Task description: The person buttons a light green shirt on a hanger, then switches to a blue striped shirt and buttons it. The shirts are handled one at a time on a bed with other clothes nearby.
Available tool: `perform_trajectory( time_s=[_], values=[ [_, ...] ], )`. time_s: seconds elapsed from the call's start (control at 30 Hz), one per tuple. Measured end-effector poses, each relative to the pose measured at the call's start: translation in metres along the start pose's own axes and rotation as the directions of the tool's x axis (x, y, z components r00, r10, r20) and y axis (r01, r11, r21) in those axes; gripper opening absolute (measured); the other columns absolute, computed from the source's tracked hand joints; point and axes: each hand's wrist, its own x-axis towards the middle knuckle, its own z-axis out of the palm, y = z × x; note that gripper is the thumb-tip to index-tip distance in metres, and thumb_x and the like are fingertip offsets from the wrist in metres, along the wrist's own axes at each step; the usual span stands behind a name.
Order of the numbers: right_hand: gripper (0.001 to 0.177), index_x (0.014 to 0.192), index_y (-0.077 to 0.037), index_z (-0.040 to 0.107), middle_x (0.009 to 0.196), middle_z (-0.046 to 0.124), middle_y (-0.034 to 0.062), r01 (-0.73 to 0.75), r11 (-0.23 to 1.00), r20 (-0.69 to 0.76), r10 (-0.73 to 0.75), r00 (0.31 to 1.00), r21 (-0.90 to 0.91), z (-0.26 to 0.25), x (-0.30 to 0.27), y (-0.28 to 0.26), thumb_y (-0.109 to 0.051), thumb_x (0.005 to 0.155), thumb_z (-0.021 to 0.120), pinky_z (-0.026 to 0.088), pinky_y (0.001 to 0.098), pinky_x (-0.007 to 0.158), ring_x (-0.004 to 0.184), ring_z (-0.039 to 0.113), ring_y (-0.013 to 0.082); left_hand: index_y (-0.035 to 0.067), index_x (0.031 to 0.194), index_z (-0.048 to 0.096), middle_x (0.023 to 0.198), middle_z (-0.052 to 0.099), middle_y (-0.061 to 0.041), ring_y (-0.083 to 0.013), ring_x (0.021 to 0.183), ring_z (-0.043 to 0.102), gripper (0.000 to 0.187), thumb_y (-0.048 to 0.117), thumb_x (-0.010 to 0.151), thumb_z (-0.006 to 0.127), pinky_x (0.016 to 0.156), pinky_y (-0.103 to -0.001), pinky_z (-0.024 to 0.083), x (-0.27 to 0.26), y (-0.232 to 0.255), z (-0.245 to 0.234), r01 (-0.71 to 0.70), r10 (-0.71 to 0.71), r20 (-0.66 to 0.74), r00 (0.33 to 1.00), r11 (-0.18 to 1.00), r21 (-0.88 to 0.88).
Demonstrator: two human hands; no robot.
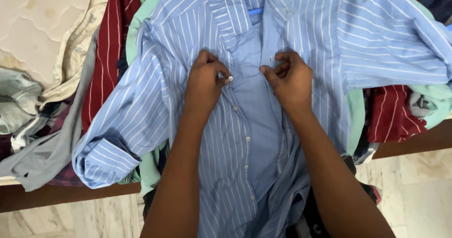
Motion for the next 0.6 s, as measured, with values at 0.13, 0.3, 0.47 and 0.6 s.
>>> perform_trajectory(
  time_s=[0.13,0.3,0.47,0.6],
  values=[
    [0.035,0.106,0.002,0.066,0.07,0.061,0.0052,-0.033,0.999,0.05,0.033,0.998,0.011,0.003,0.001,0.008,-0.012,0.082,0.088,0.047,0.0273,0.055,0.059,0.056,0.0124,0.003,0.082,0.073,0.099,0.058,-0.01,-0.0275,0.091,0.063,0.022,-0.003,0.065,0.086,0.076,-0.038,0.055,-0.001,0.002,-0.001,-0.04,0.04,-0.012,0.999,0.999,-0.009],
    [0.043,0.118,0.006,0.063,0.087,0.062,0.0067,0.154,0.983,-0.109,-0.143,0.984,0.103,0.005,-0.002,0.008,-0.007,0.083,0.086,0.05,0.0265,0.06,0.069,0.057,0.0122,0.003,0.083,0.073,0.099,0.058,-0.01,-0.0282,0.091,0.062,0.021,0.0,0.067,0.088,0.077,-0.038,0.053,0.002,0.012,-0.005,-0.064,0.064,0.001,0.998,0.998,-0.011],
    [0.045,0.131,0.006,0.063,0.091,0.073,0.0067,0.052,0.989,-0.076,-0.042,0.996,0.139,0.006,0.001,0.011,-0.01,0.092,0.078,0.053,0.0252,0.064,0.07,0.064,0.0094,0.006,0.09,0.072,0.115,0.057,-0.01,-0.0285,0.11,0.059,0.019,0.003,0.077,0.085,0.094,-0.039,0.049,0.007,0.029,-0.006,-0.135,0.131,-0.047,0.99,0.984,-0.115],
    [0.041,0.126,0.007,0.063,0.087,0.074,0.008,-0.026,0.978,0.024,0.021,0.999,0.207,-0.001,0.007,0.014,-0.012,0.092,0.077,0.055,0.0233,0.066,0.073,0.069,0.0075,0.008,0.093,0.071,0.131,0.061,-0.008,-0.0309,0.118,0.052,0.02,0.005,0.078,0.084,0.104,-0.041,0.043,0.01,0.042,-0.004,-0.203,0.201,-0.028,0.979,0.962,-0.184]
  ],
)
